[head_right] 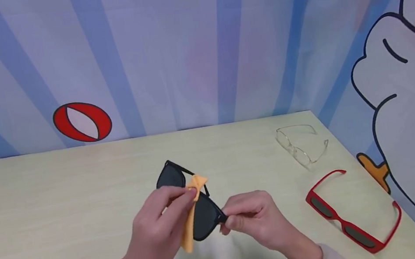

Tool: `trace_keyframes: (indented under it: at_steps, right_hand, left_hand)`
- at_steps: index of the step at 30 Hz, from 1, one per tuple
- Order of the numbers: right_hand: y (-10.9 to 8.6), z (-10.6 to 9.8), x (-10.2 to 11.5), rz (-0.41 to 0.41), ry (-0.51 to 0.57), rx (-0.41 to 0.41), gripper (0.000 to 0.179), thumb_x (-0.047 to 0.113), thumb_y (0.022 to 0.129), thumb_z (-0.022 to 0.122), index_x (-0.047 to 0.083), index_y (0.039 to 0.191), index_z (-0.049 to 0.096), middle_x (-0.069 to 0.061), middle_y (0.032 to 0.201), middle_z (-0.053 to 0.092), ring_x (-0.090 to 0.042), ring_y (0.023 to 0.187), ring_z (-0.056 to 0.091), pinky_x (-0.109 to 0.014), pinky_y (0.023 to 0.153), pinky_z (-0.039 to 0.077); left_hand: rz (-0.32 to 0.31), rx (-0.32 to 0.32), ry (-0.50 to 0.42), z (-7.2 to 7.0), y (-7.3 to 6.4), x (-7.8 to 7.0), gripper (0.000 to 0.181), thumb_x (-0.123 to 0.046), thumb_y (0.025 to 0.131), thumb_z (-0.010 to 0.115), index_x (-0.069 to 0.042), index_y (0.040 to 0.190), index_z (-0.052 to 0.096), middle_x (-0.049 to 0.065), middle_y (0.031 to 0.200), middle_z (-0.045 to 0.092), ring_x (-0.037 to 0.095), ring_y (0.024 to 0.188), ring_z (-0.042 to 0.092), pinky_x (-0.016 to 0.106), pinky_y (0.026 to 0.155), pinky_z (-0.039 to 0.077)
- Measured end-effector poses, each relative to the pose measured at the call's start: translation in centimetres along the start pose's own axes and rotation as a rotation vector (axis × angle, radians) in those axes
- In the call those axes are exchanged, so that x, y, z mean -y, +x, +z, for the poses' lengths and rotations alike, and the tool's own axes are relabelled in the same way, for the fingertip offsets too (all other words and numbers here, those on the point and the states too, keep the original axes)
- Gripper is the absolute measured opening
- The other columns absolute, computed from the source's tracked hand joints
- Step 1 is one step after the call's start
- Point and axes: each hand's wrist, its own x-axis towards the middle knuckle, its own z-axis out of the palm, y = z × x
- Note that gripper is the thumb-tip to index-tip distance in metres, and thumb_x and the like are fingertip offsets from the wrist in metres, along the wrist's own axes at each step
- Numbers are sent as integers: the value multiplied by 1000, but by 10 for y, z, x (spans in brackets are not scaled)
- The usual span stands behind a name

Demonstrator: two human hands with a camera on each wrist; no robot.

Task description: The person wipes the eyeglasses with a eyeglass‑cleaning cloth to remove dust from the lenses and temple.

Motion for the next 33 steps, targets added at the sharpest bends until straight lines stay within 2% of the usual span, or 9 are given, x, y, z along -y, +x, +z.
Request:
trace_keyframes:
  at_steps: [2,7,9,12,18,22,26,30,33]
  right_hand:
    - [0,1,-1,2,0,0,14,2,90,55,1,91,69,-11,75,63,-19,70,57,-29,58,51]
    - [0,3,-2,7,15,-13,17,4,90,55,4,97,71,-3,82,67,-14,74,61,-27,62,54]
    - [0,4,-2,11,24,-25,19,5,90,56,7,101,71,1,87,68,-11,77,62,-26,66,55]
    - [0,4,-3,11,28,-39,22,7,90,56,10,106,71,2,91,68,-11,77,61,-25,68,54]
    - [0,0,-5,-4,21,-54,17,3,90,56,6,99,71,-5,77,59,-19,64,47,-31,50,41]
    - [-1,-4,-4,-14,32,-54,17,5,90,55,5,99,71,-7,76,57,-21,63,46,-32,50,39]
    - [0,-5,-5,-32,75,-46,19,7,90,55,3,100,70,-7,80,59,-21,66,48,-30,53,43]
    - [1,-5,-5,-54,92,-54,18,5,91,54,1,99,70,-8,79,59,-22,66,48,-30,54,43]
    - [1,-6,-4,-54,93,-65,18,4,91,54,1,97,70,-8,78,59,-22,67,48,-30,55,44]
  left_hand:
    - [46,-28,-3,2,0,0,31,5,71,77,0,101,69,6,91,57,17,77,55,20,72,52]
    - [229,-142,-12,10,0,-5,15,0,87,62,1,101,69,7,93,58,17,78,57,19,76,51]
    - [288,-178,-7,13,1,-8,14,-3,92,57,0,98,69,7,92,59,17,77,57,17,76,50]
    - [344,-195,6,14,1,-10,14,-2,91,57,0,95,70,7,90,62,16,74,56,15,75,50]
    - [473,-191,66,11,-2,-7,12,-5,91,59,-3,91,71,7,89,64,14,73,57,15,75,50]
    - [487,-172,54,9,-7,-6,10,-8,89,63,-3,92,71,8,90,65,14,74,58,15,75,50]
    - [507,-186,61,7,-9,-6,11,-9,89,62,-3,91,71,8,89,66,15,74,58,14,74,50]
    - [582,-241,115,6,-6,-4,13,-8,91,60,-4,88,72,8,86,67,14,71,59,13,71,50]
    - [617,-254,130,4,-6,-1,11,-7,89,62,-4,87,72,7,84,68,13,69,59,14,69,50]
